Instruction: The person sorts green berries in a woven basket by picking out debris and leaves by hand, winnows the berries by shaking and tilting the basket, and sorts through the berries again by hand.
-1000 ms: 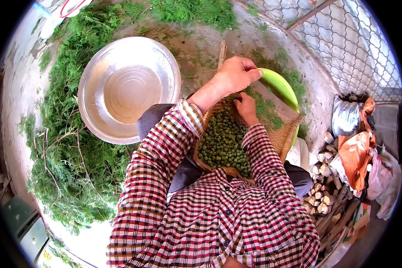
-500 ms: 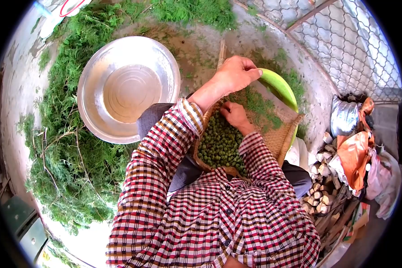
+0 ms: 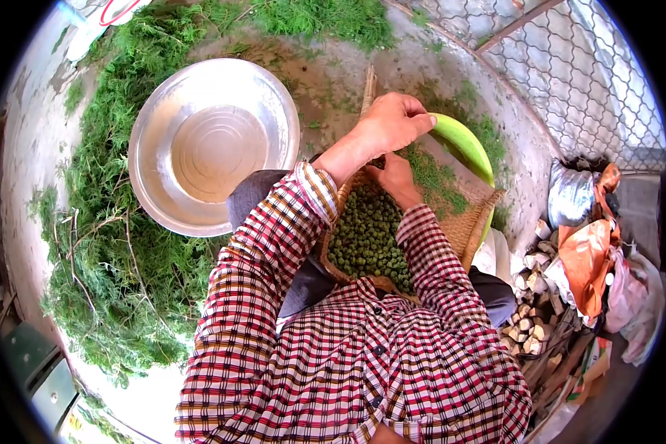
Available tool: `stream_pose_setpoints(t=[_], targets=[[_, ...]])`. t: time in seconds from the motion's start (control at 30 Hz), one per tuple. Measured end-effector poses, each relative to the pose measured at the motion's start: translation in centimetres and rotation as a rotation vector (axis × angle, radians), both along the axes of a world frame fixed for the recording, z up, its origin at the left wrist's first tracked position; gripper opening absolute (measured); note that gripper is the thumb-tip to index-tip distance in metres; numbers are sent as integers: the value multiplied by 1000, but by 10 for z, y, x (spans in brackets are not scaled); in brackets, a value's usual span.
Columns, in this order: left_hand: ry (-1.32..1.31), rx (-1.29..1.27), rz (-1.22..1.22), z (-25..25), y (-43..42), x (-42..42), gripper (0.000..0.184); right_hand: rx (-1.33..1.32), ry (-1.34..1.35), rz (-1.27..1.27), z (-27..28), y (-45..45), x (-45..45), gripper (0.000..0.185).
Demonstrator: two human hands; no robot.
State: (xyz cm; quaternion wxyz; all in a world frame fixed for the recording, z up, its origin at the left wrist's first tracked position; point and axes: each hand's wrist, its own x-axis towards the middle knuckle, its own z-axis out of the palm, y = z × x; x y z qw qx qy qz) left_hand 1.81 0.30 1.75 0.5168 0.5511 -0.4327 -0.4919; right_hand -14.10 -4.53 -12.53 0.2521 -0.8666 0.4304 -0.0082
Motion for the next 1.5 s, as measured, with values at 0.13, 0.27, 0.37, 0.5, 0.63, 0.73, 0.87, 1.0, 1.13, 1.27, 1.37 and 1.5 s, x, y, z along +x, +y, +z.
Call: stream_pose_setpoints(t=[0.13,0.27,0.37,0.5,0.63,0.73,0.87,1.0,1.13,1.27,1.37,1.5], targets=[[13,-16,3,0,0,0,28,64,-146,-21,0,8,6,34],[-21,-13,2,2,1,0,28,45,-13,-31,1,10,6,35],[-25,-15,7,1,2,1,28,26,-30,-16,2,13,0,33],[-13,-22,17,-1,1,5,28,432,-56,146,42,35,-15,29],[-14,-16,10,1,2,2,28,495,-146,-76,42,23,-41,29],[-32,-1,2,-1,0,-1,28,243,-74,-41,17,11,-53,32],[-32,5,-14,-1,0,-1,28,28,-8,125,-2,18,-53,26],[-23,15,-21,-6,0,2,28,53,-3,226,13,28,-53,23],[-5,24,-28,-10,1,9,27,151,-66,2,58,34,-78,24],[-189,5,36,-28,1,17,28,-111,-72,-263,85,32,-157,35],[-494,-14,137,-27,10,15,33,-363,10,-406,79,37,-234,45],[-708,-69,156,-75,18,12,43,-318,162,-641,67,50,-279,68]])
